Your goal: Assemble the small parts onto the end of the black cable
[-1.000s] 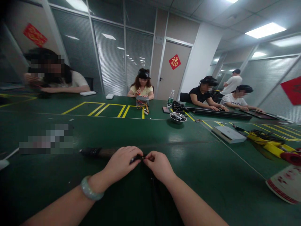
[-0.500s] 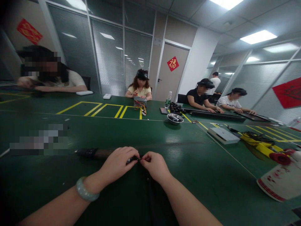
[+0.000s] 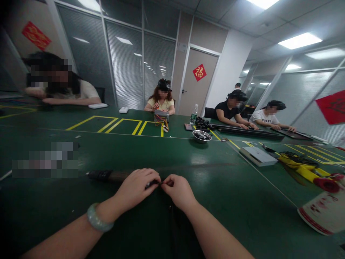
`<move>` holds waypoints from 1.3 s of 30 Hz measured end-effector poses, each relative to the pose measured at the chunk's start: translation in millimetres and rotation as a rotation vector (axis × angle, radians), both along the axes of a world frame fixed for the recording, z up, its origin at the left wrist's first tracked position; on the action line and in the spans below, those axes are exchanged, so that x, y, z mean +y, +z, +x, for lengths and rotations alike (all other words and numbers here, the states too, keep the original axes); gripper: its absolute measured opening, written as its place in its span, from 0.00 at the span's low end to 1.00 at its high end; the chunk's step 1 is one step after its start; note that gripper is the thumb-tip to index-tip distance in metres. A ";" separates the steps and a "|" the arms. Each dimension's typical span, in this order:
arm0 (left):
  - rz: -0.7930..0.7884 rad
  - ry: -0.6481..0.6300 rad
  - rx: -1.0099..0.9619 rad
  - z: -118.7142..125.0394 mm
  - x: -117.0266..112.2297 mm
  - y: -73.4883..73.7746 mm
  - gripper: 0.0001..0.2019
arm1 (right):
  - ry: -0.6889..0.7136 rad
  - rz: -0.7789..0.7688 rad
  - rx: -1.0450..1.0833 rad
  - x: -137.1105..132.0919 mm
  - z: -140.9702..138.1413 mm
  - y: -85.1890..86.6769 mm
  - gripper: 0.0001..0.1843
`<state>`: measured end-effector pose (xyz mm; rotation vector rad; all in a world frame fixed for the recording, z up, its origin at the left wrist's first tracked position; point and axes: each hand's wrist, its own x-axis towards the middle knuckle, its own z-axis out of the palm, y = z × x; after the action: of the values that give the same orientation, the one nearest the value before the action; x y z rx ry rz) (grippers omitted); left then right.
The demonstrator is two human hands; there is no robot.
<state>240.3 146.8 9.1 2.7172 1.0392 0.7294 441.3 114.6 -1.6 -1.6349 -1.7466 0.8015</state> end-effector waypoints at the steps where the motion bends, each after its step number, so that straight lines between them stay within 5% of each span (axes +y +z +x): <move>1: -0.001 0.001 0.000 0.1 0.1 0.2 0.07 | -0.003 0.004 -0.006 0.0 -0.2 0.2 0.07; 39: -0.009 0.015 0.003 -1.0 0.5 3.3 0.07 | 0.035 -0.028 0.029 0.7 -1.2 4.2 0.08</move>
<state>239.4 147.3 12.4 2.7067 1.0615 0.7209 440.1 115.3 2.6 -1.6070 -1.7552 0.8656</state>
